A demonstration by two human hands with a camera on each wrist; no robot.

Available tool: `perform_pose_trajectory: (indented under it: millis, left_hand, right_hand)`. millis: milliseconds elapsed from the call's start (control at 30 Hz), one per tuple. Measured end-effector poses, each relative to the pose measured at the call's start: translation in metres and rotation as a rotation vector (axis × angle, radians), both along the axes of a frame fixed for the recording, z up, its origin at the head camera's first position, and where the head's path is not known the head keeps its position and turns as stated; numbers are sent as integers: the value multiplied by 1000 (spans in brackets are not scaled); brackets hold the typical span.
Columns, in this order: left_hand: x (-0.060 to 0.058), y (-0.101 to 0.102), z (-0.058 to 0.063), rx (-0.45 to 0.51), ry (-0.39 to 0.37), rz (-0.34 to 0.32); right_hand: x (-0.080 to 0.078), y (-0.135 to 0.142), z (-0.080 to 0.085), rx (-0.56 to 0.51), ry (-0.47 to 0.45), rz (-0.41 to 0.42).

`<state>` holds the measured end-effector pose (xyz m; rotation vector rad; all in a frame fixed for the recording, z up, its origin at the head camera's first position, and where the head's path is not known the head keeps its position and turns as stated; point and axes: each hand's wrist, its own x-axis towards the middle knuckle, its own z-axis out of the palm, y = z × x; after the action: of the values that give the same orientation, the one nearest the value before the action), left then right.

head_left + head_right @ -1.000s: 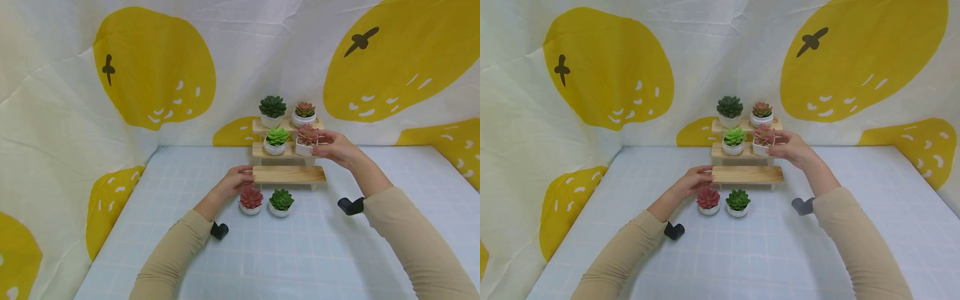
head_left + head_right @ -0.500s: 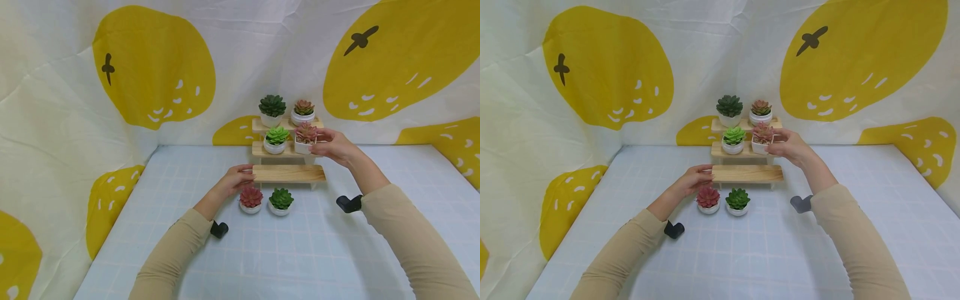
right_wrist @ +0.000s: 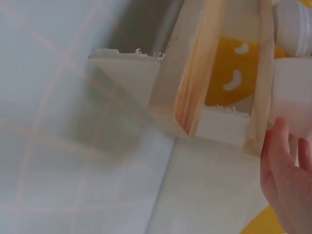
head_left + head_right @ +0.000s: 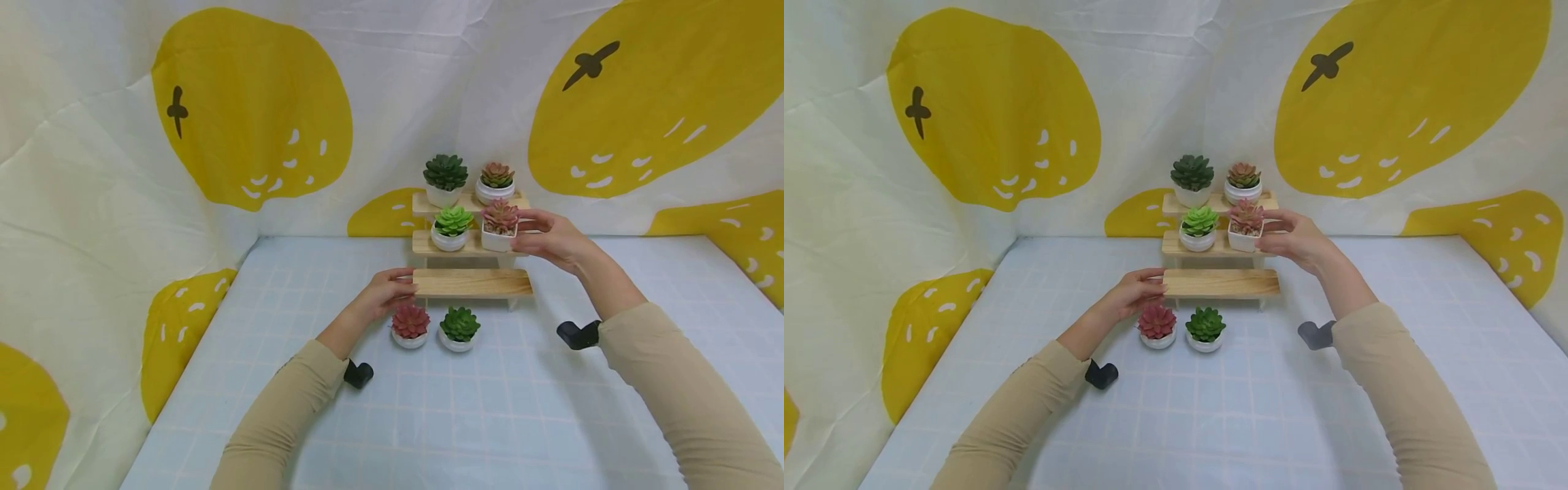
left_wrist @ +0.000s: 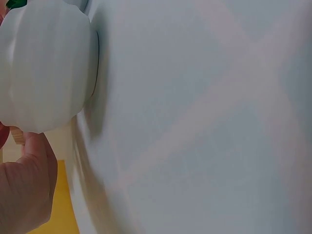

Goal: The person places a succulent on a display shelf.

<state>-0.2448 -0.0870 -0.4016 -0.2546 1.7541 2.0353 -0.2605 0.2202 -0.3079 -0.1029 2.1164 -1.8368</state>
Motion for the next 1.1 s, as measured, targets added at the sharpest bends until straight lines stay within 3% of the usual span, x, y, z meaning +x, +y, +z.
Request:
perform_pose_trajectory:
  millis: [500, 1100]
  left_hand:
    - [1, 0, 0, 4, 8, -11]
    - [0, -1, -2, 3, 2, -10]
  right_hand:
    - [23, 23, 3, 63, 41, 40]
    - [57, 25, -15, 73, 91, 126]
